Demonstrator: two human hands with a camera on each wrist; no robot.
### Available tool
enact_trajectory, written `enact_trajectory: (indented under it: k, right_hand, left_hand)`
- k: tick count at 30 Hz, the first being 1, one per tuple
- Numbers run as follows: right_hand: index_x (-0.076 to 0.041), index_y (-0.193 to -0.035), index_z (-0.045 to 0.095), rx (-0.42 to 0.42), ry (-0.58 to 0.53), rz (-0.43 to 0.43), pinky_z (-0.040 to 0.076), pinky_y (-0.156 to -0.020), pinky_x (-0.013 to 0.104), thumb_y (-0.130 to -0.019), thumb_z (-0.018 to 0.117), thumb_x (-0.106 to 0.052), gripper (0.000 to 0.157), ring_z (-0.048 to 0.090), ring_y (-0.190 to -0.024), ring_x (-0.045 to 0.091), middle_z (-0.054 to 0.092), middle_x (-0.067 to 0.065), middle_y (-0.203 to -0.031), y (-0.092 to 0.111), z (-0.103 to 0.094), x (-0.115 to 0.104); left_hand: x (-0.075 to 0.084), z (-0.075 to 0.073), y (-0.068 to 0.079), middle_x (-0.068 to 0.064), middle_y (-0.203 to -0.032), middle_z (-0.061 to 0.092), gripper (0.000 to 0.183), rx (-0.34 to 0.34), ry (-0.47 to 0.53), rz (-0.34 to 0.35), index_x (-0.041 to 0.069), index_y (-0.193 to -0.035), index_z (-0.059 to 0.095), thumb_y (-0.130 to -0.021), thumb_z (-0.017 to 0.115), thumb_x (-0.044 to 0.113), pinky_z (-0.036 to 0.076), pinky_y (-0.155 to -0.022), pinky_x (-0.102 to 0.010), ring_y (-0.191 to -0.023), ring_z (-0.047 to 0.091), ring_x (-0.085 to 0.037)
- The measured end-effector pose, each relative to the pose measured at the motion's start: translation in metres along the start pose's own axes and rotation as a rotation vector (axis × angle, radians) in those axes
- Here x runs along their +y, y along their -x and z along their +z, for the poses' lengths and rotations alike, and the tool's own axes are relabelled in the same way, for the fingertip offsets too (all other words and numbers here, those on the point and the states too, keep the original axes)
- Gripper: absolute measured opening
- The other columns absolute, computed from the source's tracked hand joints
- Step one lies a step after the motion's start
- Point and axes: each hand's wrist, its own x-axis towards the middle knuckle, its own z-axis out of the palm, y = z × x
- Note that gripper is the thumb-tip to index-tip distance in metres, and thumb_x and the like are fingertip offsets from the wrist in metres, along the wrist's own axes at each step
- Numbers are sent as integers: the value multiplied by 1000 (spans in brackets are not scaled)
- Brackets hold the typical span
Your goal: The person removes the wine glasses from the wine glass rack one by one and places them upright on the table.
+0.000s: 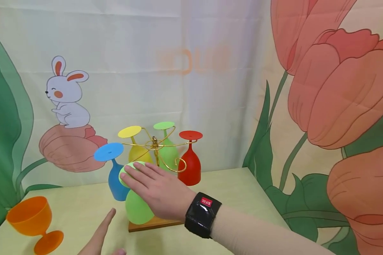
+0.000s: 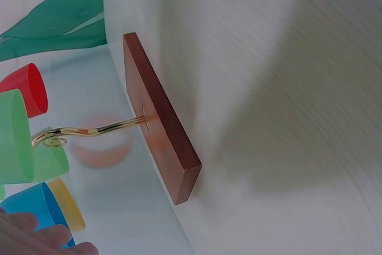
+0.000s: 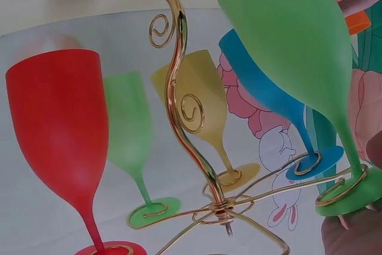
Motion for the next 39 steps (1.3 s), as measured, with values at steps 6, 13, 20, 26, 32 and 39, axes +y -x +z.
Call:
enact_trajectory:
  k: [6, 13, 20, 26, 32, 39]
  right_hand:
    - [-4, -149, 35, 51, -22, -22, 19, -117, 36, -91, 55, 2, 62, 28, -142, 25, 37, 10, -152, -1, 4, 4]
    - [-3, -147, 38, 82, 18, -25, 21, -116, 36, -91, 63, -2, 61, 34, -139, 25, 41, 10, -149, -1, 6, 5]
    - [-3, -145, 42, 108, -49, 10, 24, -115, 34, -89, 65, 1, 61, 35, -139, 23, 44, 9, -147, -1, 6, 7]
    - [-3, -144, 44, 117, -80, 37, 25, -114, 33, -88, 66, 3, 60, 36, -138, 22, 46, 8, -146, 1, 2, 9]
    - [-4, -145, 43, 122, -83, 3, 25, -114, 34, -87, 67, 3, 63, 37, -138, 21, 46, 8, -146, -2, 0, 9]
    - [-6, -146, 41, 38, -141, 29, 22, -115, 30, -90, 64, 0, 60, 36, -139, 20, 44, 6, -148, -15, -4, 10]
  left_hand:
    - [0, 2, 3, -19, -158, 15, 110, 34, -24, 8, 18, -156, 2, -79, 67, 64, 34, -104, -61, -137, 29, -45]
    - [-2, 2, 3, -19, -158, 15, 109, 40, -31, 23, 18, -156, 2, -80, 66, 64, 33, -105, -61, -137, 29, -44]
    - [-6, 0, -4, -22, -158, 11, 113, 8, -10, 8, 14, -155, -1, -80, 67, 63, 30, -103, -66, -137, 24, -49]
    - [-8, 0, -4, -23, -158, 12, 114, 15, -20, 17, 13, -155, 0, -79, 69, 63, 32, -103, -65, -137, 26, -49]
    - [-7, 0, -1, -21, -158, 14, 110, 24, -6, 41, 15, -155, 4, -79, 69, 61, 33, -102, -64, -136, 28, -48]
    - [-7, 1, -1, -20, -157, 17, 110, 44, -11, 57, 15, -155, 6, -78, 71, 61, 35, -102, -62, -136, 30, -46]
